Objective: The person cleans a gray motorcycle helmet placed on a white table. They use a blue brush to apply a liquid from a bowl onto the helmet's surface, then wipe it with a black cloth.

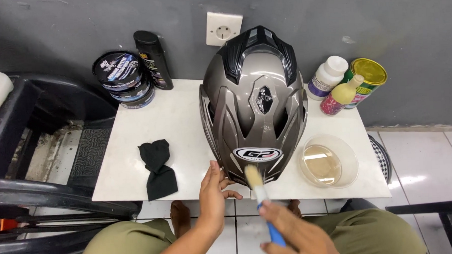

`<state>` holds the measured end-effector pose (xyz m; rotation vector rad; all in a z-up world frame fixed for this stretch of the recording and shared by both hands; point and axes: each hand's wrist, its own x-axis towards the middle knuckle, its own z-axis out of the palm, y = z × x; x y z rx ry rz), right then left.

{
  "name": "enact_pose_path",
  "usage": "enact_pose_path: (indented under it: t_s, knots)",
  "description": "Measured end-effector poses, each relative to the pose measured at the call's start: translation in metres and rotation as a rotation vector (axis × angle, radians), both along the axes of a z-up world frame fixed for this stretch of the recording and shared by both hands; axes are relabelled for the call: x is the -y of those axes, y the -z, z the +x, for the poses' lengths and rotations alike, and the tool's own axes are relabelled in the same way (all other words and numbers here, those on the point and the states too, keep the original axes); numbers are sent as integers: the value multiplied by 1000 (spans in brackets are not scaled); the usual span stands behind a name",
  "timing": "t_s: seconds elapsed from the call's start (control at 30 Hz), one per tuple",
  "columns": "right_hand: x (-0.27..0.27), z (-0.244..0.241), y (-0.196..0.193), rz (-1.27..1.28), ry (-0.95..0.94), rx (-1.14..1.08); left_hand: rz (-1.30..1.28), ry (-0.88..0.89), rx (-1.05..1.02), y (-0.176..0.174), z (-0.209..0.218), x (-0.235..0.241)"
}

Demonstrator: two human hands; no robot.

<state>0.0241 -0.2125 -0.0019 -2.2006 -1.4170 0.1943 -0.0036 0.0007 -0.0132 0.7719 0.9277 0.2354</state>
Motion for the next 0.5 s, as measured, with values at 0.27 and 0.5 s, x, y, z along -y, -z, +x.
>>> enact_pose_path:
  t_s: [0.27,0.5]
  knots:
    - [-42,27,-48,475,-279,459,31,7,3,4,0,1]
    - [-6,-8,-6,334,-271,400,25,1,10,2,1,2]
